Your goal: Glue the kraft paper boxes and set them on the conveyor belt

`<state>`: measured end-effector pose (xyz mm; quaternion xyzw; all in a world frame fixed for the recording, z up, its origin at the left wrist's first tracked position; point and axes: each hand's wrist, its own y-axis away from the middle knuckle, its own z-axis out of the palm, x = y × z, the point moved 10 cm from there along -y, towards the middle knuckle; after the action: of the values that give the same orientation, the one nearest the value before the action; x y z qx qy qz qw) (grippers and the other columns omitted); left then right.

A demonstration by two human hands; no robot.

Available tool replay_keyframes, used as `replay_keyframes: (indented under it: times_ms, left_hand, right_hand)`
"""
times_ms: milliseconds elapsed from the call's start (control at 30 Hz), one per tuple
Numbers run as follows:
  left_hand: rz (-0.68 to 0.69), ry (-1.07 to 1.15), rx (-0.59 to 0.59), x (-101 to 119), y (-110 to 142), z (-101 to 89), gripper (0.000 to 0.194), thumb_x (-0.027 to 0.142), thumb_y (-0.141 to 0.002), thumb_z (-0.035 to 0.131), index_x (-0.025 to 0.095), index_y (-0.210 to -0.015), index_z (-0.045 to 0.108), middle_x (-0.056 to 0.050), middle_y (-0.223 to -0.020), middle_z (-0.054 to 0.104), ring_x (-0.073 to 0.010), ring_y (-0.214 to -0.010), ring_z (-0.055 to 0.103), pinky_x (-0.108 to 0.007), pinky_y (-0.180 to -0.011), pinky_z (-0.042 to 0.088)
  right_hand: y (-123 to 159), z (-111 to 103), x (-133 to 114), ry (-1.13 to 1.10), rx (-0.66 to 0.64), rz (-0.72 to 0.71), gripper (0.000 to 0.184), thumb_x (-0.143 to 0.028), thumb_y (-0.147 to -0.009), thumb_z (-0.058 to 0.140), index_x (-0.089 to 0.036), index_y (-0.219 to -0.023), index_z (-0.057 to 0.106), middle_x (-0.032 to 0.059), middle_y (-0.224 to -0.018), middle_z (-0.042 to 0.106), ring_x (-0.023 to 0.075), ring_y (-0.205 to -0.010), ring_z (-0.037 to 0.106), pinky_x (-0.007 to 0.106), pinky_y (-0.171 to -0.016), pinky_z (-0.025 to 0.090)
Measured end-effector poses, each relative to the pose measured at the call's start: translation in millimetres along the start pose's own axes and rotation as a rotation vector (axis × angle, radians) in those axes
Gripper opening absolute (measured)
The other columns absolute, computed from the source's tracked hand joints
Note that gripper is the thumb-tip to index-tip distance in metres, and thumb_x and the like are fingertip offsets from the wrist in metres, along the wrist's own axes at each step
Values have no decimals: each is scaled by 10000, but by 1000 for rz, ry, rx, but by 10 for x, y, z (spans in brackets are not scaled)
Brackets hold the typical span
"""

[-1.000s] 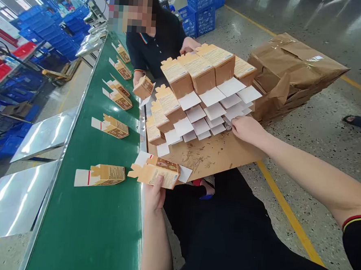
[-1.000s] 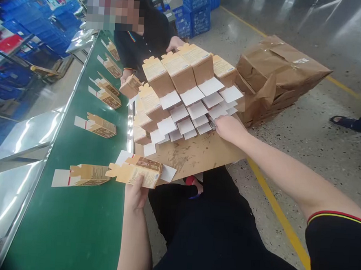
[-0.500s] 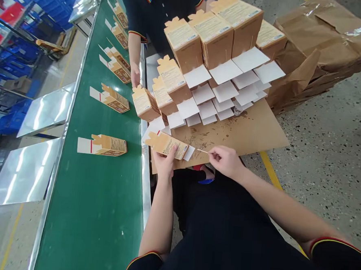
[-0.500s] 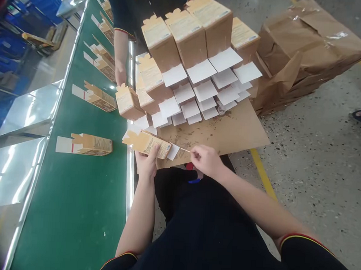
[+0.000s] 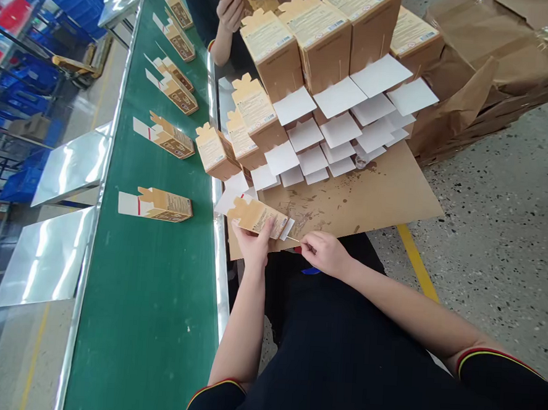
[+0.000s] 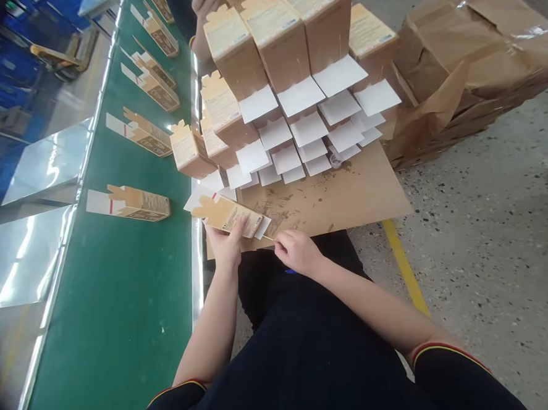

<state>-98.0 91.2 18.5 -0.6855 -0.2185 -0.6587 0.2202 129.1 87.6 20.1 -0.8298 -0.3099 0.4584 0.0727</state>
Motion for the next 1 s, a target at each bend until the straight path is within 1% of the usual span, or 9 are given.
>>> replay_keyframes:
  times_ms: [133,333,467,667,733,767,867,933,1000]
  left_hand:
    - [88,-153,14,2,133,22,977,534,-697,1068,262,-1437,492,-184,-1461,713,-350,-1402,748,-513,-1224,600]
    - [199,-270,59,20,256,85,887,509,-695,1043,272,-1336,477,-141,-1327,711,-349,-1313,754,-529,-1172,611]
    - [184,-314,110,-4,263,97,834,507,-700,1045,275,-1265,477,-124,-1280,708,-337,-1278,753,-512,-1157,614]
    - [120,-194,62,-35,284,132,800,469,-672,1072,277,-1219,520,-124,-1265,710,-341,-1243,765,-517,-1150,620]
    - [104,-172,105,8,238,-84,849,459,-642,1087,278,-1248,521,-128,-1283,710,-350,-1250,766,-537,-1134,632]
    - [101,-168,167,52,204,-294,881,449,-629,1091,279,-1271,512,-133,-1310,705,-357,-1272,761,-548,-1135,636]
    - [163,-176,428,278,114,-1202,953,421,-642,1073,282,-1355,456,-176,-1475,649,-378,-1427,699,-582,-1201,614]
    - [207,-224,544,412,47,-1787,981,417,-652,1055,285,-1382,414,-194,-1578,592,-381,-1512,649,-599,-1253,584]
    - [198,-273,615,443,-35,-2228,982,434,-649,1040,292,-1371,390,-193,-1628,554,-381,-1526,641,-621,-1270,570]
  right_hand:
    - [83,-290,30,-63,102,36,216,-90,-1004,640,-238,-846,635,-22,-708,626,139,-591,528,282,-638,459]
    - [208,-625,122,-61,147,128,232,-103,-983,657,-240,-797,636,-37,-657,562,129,-564,498,274,-590,438]
    - [263,-702,52,-84,180,131,207,-93,-963,660,-237,-815,660,-33,-680,615,119,-562,514,265,-585,454]
    - [265,-718,91,-69,124,195,211,-168,-967,646,-250,-776,681,-16,-654,645,136,-548,538,274,-577,505]
    - [287,-846,167,-40,151,234,211,-201,-977,656,-253,-777,699,-9,-646,652,140,-533,542,276,-563,518]
    - [305,-937,211,-26,179,254,208,-220,-983,665,-255,-784,712,-5,-646,660,142,-527,549,277,-554,524]
    - [359,-1203,337,-4,257,294,188,-276,-992,702,-261,-810,747,13,-670,702,157,-533,599,289,-542,553]
    - [357,-1302,402,-6,275,306,178,-306,-990,729,-269,-818,756,23,-693,729,175,-555,641,304,-551,582]
    - [314,-1336,445,-19,288,307,177,-320,-989,744,-274,-818,758,23,-698,737,184,-561,660,316,-560,602]
